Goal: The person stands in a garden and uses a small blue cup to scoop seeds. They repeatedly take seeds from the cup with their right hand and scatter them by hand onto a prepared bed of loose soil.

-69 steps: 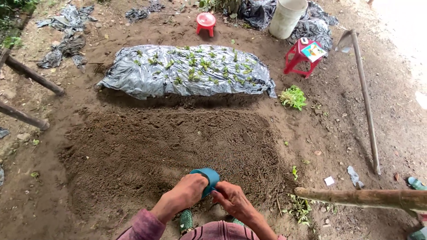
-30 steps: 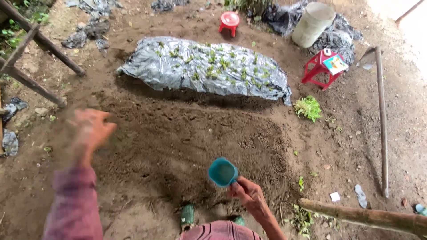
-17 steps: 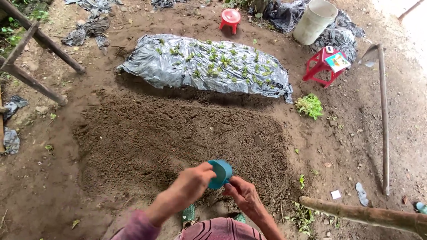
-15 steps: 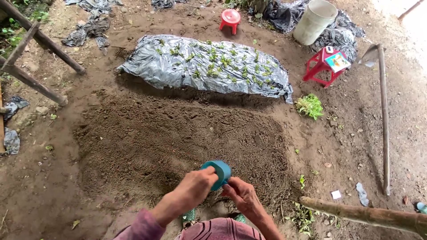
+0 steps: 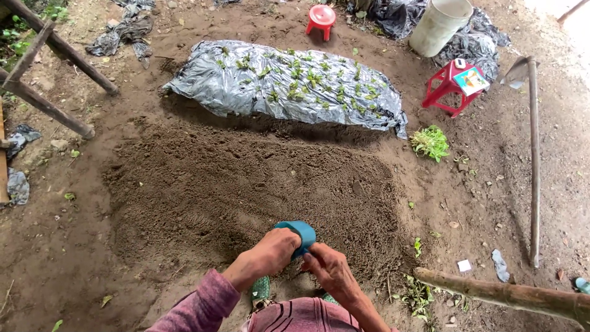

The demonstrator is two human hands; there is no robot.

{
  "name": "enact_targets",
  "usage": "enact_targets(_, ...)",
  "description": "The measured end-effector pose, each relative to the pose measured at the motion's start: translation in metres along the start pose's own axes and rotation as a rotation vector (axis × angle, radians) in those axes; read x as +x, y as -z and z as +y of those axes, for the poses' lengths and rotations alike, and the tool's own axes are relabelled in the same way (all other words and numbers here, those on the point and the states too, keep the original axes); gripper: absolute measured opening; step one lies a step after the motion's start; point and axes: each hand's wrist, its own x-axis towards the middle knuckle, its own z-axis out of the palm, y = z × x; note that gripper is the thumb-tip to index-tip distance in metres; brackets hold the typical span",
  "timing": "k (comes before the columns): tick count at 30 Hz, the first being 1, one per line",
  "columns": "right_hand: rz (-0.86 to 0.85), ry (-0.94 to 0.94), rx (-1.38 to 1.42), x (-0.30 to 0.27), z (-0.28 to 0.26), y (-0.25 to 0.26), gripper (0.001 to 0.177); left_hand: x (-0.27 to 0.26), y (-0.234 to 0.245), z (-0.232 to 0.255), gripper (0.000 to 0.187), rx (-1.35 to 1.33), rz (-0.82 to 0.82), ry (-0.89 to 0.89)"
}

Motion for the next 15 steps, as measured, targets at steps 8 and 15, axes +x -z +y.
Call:
enact_targets(8, 0.069, -0.212, 0.220, 0.003, 0.014, 0.009, 0.023, -0.071, 0.087, -0.054, 0.017, -0.703, 0.402, -0.454)
enact_targets(15, 0.122, -0.246, 0.407, 0.004, 0.027, 0.012, 0.023, -0.101, 0.087, -0.155, 0.027, -0.055, 0.469, 0.670)
